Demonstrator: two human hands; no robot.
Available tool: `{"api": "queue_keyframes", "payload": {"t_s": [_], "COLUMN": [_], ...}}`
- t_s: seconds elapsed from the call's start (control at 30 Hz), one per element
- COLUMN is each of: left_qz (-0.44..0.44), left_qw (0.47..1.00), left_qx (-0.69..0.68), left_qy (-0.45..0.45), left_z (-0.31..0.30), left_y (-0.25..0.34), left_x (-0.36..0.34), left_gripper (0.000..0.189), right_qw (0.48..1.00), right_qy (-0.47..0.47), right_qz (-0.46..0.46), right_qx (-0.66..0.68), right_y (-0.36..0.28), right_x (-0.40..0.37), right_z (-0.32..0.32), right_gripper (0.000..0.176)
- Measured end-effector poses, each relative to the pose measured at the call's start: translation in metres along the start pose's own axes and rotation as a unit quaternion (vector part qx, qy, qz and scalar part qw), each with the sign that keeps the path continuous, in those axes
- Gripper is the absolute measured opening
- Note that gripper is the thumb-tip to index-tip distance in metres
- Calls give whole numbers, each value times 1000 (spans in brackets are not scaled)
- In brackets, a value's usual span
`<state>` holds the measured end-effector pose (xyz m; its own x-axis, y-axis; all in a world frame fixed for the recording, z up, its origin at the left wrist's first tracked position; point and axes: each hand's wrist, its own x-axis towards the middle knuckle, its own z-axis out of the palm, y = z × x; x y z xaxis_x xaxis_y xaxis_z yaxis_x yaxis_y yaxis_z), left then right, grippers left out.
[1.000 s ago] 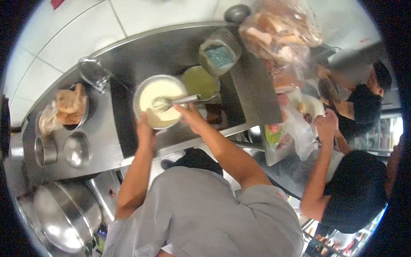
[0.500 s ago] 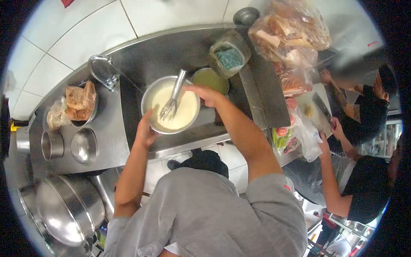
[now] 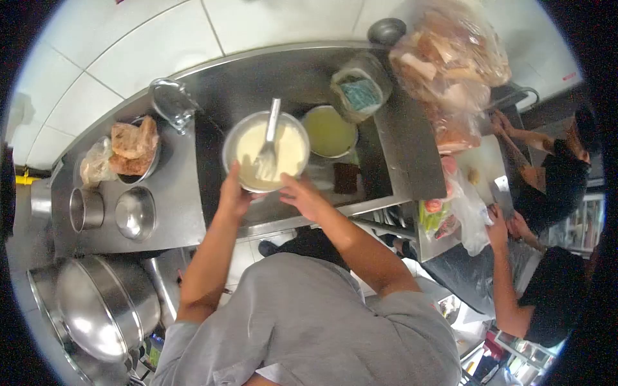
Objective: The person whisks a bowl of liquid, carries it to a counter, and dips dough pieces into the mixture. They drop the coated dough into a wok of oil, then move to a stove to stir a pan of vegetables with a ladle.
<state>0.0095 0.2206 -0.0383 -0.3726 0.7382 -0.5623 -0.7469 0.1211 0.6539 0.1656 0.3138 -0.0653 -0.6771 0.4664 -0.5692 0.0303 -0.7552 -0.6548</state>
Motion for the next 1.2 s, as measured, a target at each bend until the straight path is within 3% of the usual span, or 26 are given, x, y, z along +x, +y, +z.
{"api": "queue_keyframes", "payload": {"t_s": [0.17,0.23,0.27,0.37,0.5,0.6,0.73,0.9,1.0,1.07,1.17,1.2], "left_qz": [-13,-17,-8,91,164,126,145,209,159,112,-19,-15], "left_qw": [999,996,995,978,984,984,983,978,978,971,992,994], "left_qx": [32,90,98,169,-33,-125,-109,1,115,208,119,60], "left_qy": [8,10,21,78,60,24,-2,-1,74,33,-34,-89], "left_z": [1,1,2,-11,-11,-5,6,9,-15,-51,-30,-35], "left_y": [-14,-8,0,33,104,144,162,138,95,56,29,18], "left_x": [10,12,14,49,100,116,111,88,72,69,9,1], "left_gripper": [66,67,72,61,22,21,27,29,33,33,62,63], "right_qw": [996,996,995,995,994,994,995,997,997,998,998,998], "right_qy": [-16,-8,-11,-26,-40,-16,-13,-26,-21,-23,-46,-59], "right_qz": [-55,-55,-63,-71,-45,-66,-52,-44,-39,-33,-21,-14], "right_qx": [70,72,75,71,91,87,82,61,58,47,27,19], "right_y": [-22,-31,-31,-41,-48,-44,-42,-41,-44,-44,-47,-48], "right_x": [11,6,6,-2,-14,-18,-24,-22,-20,-16,-9,-6], "right_z": [-14,-19,-28,-38,-46,-48,-51,-57,-53,-50,-39,-35], "right_gripper": [58,61,61,59,57,56,53,59,58,59,57,56]}}
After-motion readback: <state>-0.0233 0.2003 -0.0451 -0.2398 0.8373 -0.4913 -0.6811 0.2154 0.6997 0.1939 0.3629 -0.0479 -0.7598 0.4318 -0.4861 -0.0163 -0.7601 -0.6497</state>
